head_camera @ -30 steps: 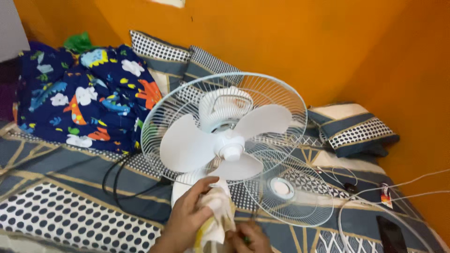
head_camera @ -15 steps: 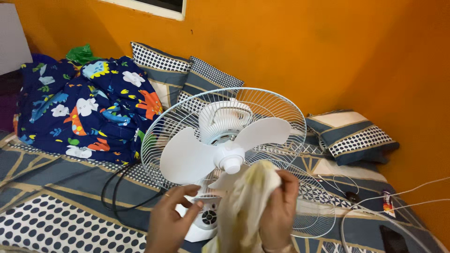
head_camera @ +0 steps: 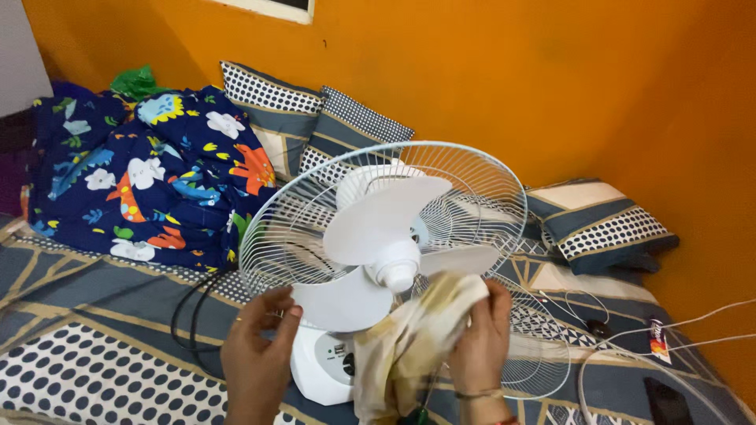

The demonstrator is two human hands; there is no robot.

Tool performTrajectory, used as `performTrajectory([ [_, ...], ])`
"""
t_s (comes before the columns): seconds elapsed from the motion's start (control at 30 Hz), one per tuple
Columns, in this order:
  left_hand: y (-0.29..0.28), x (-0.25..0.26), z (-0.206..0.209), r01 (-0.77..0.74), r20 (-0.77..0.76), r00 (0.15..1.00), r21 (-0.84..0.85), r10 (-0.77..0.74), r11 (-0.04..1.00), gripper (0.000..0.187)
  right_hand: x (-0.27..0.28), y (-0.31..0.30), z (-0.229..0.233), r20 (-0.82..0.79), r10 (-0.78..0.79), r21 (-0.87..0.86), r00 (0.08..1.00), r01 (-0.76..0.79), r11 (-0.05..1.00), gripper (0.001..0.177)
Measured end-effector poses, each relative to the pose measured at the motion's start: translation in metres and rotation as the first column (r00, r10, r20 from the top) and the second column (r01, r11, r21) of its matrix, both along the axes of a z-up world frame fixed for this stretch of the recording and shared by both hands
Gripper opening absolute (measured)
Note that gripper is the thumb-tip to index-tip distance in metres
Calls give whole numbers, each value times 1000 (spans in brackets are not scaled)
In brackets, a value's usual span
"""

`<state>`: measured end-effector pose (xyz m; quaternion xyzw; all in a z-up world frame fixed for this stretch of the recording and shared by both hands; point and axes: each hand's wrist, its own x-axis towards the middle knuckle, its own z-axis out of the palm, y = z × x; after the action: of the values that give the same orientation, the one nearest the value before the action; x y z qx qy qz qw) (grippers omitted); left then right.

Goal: The person assembles a white table fan on a bed. They attach the fan blades to the motor hub, secure the blades with a cap, and wipe the fan blades with a cloth.

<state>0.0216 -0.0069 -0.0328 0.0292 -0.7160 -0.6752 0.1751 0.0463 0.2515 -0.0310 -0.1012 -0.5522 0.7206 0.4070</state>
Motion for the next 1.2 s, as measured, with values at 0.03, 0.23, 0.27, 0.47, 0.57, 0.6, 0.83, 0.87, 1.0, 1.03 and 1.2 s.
performTrajectory([
  [0.03, -1, -2, 0, -15, -31, 999, 13, 15, 1000, 33, 3, 4, -9, -84, 42, -195, 996, -58, 979, 19],
  [0.23, 6, 3, -7, -172, -134, 981, -258, 141, 951, 51, 27, 15, -48, -90, 304, -454, 948, -311, 835, 43],
  [0.27, 7, 0, -7, -168, -140, 981, -261, 134, 951, 55, 25, 18, -47, -36, 289, -502, 957, -268, 822, 47],
  [0.47, 9, -10, -12, 124, 63, 990, 77, -129, 989, 48, 26, 24, -43, 9, 305, -239, 952, -294, 925, 48],
  [0.57, 8, -12, -10, 99, 150, 983, 36, -103, 994, 44, 26, 6, -34, 125, 108, 438, 986, -153, 886, 46],
  [0.6, 7, -11, -9, 90, 126, 988, 19, -92, 996, 42, 25, -5, -30, 97, 79, 447, 992, -114, 887, 48],
  [0.83, 3, -14, 13, 75, -14, 997, -151, -78, 986, 42, 16, -58, 40, -26, -431, 967, 902, 131, 217, 68],
  [0.87, 4, -13, 13, 79, -72, 993, -168, -92, 983, 38, 16, -61, 49, 27, -448, 975, 893, 75, 209, 58],
  [1.0, 10, -19, 17, 116, 33, 993, -155, -112, 981, 37, 8, -64, 81, 89, -531, 993, 843, -37, 108, 45],
  [1.03, 12, -20, 15, 127, 91, 989, -162, -114, 979, 39, 8, -65, 84, 82, -552, 996, 829, -55, 65, 46],
  [1.2, 13, -23, 9, 121, 42, 992, -125, -116, 985, 37, 2, -66, 92, 183, -546, 981, 818, -114, 158, 41],
])
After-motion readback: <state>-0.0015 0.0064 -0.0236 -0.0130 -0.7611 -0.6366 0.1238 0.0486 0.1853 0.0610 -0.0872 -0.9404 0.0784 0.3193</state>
